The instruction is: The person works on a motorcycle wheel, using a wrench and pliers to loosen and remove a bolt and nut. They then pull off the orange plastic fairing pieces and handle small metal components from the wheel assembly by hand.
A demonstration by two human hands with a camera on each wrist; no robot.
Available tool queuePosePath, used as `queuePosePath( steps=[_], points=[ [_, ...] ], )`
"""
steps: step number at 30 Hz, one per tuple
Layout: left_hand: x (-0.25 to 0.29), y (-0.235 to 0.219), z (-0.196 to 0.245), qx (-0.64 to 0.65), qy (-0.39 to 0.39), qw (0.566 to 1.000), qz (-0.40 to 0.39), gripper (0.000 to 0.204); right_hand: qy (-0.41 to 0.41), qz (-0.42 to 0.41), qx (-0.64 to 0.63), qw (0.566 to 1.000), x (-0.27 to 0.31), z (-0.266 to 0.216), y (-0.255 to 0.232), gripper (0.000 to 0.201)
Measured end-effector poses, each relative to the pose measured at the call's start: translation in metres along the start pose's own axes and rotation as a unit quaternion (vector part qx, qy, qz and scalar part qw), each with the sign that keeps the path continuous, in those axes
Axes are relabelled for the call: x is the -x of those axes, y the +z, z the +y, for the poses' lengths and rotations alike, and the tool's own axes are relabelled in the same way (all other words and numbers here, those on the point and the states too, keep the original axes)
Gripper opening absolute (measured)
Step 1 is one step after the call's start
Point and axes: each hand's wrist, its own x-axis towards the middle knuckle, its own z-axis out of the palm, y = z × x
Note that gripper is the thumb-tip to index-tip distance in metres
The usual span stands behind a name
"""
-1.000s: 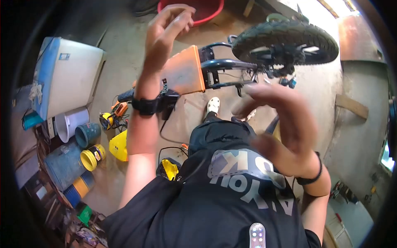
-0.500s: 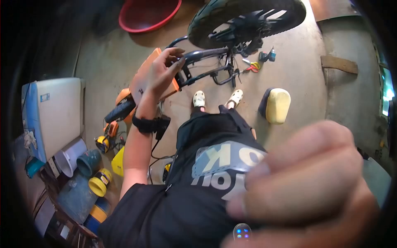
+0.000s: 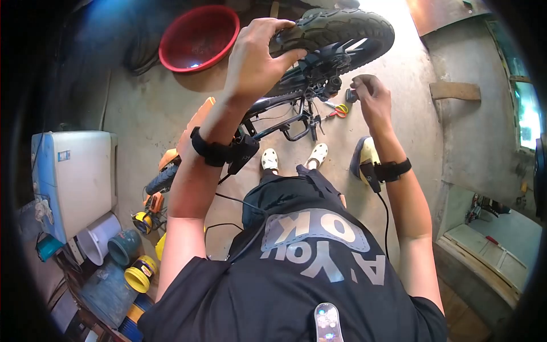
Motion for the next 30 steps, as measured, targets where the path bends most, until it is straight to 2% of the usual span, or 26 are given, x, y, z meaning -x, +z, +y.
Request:
queuePosePath(
  steps=[1,2,4,6,8,10,12,13,14,15,16,17,18,20,21,28,30],
  points=[
    [-0.002,0.001,0.001,0.005,-0.002,1.0,-0.003,0.049,0.035,0.0,-0.027,0.999,-0.003,0.0,0.004,0.023],
    [-0.004,0.002,0.002,0.009,-0.005,1.0,-0.006,0.048,0.034,0.0,-0.029,0.999,-0.002,-0.011,0.009,0.023],
    [-0.007,0.003,0.003,0.005,-0.001,1.0,-0.007,0.048,-0.057,0.033,0.04,0.997,0.005,-0.035,0.017,0.028],
    [-0.01,0.004,0.004,0.002,0.003,1.0,-0.007,0.048,-0.078,0.03,0.026,0.996,0.005,-0.042,0.026,0.034],
    [-0.012,0.006,0.005,0.005,0.005,1.0,-0.008,0.048,-0.202,0.055,0.086,0.974,0.008,-0.039,0.032,0.036],
    [-0.014,0.008,0.005,0.003,0.008,1.0,-0.006,0.047,-0.204,0.049,0.101,0.973,0.015,-0.034,0.034,0.038],
    [-0.014,0.007,0.005,0.003,0.01,1.0,-0.006,0.047,-0.202,0.074,0.056,0.975,0.02,-0.027,0.039,0.038],
    [-0.014,0.006,0.005,0.015,-0.004,1.0,-0.014,0.047,-0.151,0.097,-0.005,0.984,0.021,-0.029,0.041,0.028],
    [-0.013,0.005,0.005,0.027,-0.019,0.999,-0.021,0.048,-0.15,0.099,-0.006,0.984,0.015,-0.028,0.039,0.028],
    [-0.013,0.004,0.005,0.026,-0.018,0.999,-0.024,0.048,0.015,0.063,-0.14,0.988,0.007,-0.025,0.034,0.027],
    [-0.012,0.004,0.005,0.041,-0.031,0.998,-0.027,0.048,0.18,0.025,-0.269,0.946,0.003,-0.028,0.031,0.031],
    [-0.011,0.003,0.005,0.056,-0.044,0.997,-0.031,0.049,0.256,-0.039,-0.342,0.903,0.0,-0.038,0.027,0.039],
    [-0.01,0.003,0.003,0.057,-0.041,0.997,-0.034,0.049,0.256,-0.035,-0.344,0.903,-0.002,-0.036,0.027,0.039],
    [-0.01,0.002,-0.001,0.055,-0.05,0.996,-0.041,0.049,0.334,-0.141,-0.492,0.791,-0.007,-0.031,0.029,0.04],
    [-0.009,0.0,-0.002,0.047,-0.046,0.997,-0.048,0.049,0.325,-0.151,-0.513,0.78,-0.007,-0.03,0.029,0.04],
    [-0.003,-0.002,-0.005,0.088,-0.065,0.992,-0.058,0.051,0.323,-0.103,-0.504,0.794,-0.005,-0.042,0.036,0.04],
    [0.0,-0.002,-0.009,0.096,-0.072,0.991,-0.056,0.051,0.31,-0.083,-0.474,0.82,-0.004,-0.04,0.04,0.039]
  ],
)
